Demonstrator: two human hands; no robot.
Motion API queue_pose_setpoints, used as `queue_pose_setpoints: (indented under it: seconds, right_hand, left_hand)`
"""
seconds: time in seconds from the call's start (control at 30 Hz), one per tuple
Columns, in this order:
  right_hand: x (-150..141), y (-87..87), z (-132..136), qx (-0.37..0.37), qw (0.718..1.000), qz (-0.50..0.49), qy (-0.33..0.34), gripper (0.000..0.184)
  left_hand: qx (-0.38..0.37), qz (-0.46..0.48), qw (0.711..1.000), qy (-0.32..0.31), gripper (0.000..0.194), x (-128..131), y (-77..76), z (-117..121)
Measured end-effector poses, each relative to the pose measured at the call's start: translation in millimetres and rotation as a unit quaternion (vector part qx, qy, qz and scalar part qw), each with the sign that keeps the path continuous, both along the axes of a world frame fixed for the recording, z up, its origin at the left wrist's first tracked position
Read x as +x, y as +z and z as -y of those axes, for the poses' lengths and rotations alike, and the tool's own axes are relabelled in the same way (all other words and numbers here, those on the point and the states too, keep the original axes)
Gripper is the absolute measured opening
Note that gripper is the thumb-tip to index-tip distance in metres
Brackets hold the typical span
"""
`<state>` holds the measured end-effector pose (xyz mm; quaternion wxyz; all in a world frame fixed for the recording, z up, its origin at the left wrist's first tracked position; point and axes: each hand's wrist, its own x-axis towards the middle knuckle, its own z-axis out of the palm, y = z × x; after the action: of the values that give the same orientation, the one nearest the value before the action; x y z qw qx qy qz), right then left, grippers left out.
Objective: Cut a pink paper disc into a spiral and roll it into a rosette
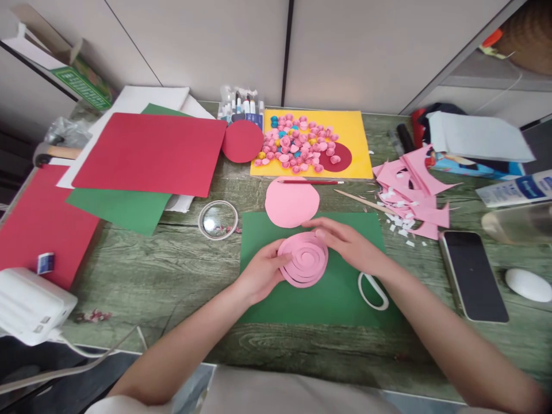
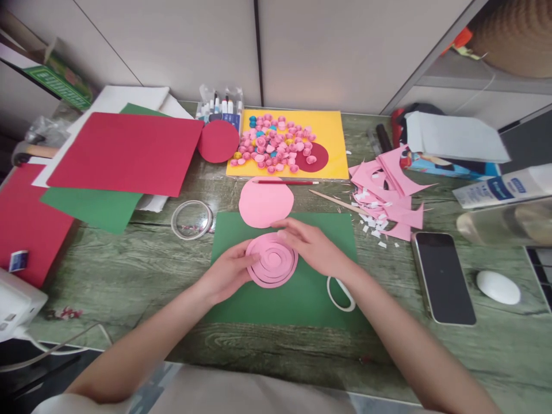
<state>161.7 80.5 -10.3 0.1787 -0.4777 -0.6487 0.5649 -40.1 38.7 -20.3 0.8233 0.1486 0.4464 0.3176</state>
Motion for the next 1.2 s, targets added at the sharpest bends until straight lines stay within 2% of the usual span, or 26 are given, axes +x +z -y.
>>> queue_pose_setpoints:
  seconds: [0.07,0.13,0.23,0.33,0.4,0.43,0.47,0.5,0.53,0.63,0.73,0.8,0.83,0.9,0.97,1.2]
  right_hand:
    - [5,-1.8,9,-0.066,0.998,-0.015,-0.006,0.039]
    - [7,-5.4,15,-0.079,0.997,-0.007,-0.020,0.042]
    - [8,-9.5,17,-0.039,0.998,0.038,-0.031,0.035]
    - [7,-8.4,13,0.009,0.996,0.083,-0.010,0.030]
    - [7,-5.2,12,0.045,0.992,0.121,-0.003,0.031]
    - [7,-3.2,13,0.073,0.987,0.141,-0.008,0.031]
    - [7,-1.1,15,0.110,0.981,0.160,-0.017,0.031]
    - [8,0.8,18,0.154,0.972,0.176,-0.028,0.031]
    - [9,2.4,23,0.203,0.960,0.191,-0.037,0.031]
    - [11,3.0,45,0.316,0.924,0.216,-0.028,0.031]
    - [10,-4.4,68,0.387,0.895,0.218,0.036,0.038]
    - [8,-12.3,80,0.420,0.868,0.244,0.102,0.041]
    - [6,-16.2,84,0.425,0.860,0.255,0.122,0.041]
    - [3,-22.4,88,0.428,0.852,0.267,0.136,0.040]
    - [2,-25.5,89,0.427,0.853,0.270,0.132,0.039]
    - [4,-26.5,88,0.425,0.857,0.262,0.131,0.035]
  left_hand:
    - [-0.005,0.003,1.000,0.013,0.038,2,2.0,1]
    - [-0.004,0.001,1.000,0.008,0.037,3,3.1,3]
    - [0.033,-0.026,0.999,-0.026,0.037,2,2.5,3]
    - [0.116,-0.081,0.987,-0.073,0.042,-2,1.7,1]
    - [0.192,-0.143,0.966,-0.099,0.042,-6,4.4,-2]
    - [0.237,-0.190,0.946,-0.112,0.039,-9,7.2,-3]
    - [0.286,-0.244,0.918,-0.125,0.037,-13,11.0,-4]
    - [0.331,-0.313,0.878,-0.145,0.036,-17,15.6,-5]
    - [0.382,-0.394,0.822,-0.156,0.035,-21,20.5,-5]
    - [0.487,-0.591,0.613,-0.197,0.035,-35,32.7,-6]
    - [0.448,-0.723,0.451,-0.271,0.030,-46,36.1,-8]
    - [0.403,-0.778,0.380,-0.296,0.026,-52,34.8,-11]
    - [0.388,-0.793,0.359,-0.305,0.024,-54,33.8,-13]
    - [0.365,-0.811,0.336,-0.309,0.021,-58,31.8,-16]
    - [0.354,-0.819,0.329,-0.308,0.022,-62,29.4,-19]
    - [0.350,-0.808,0.345,-0.324,0.019,-74,21.8,-22]
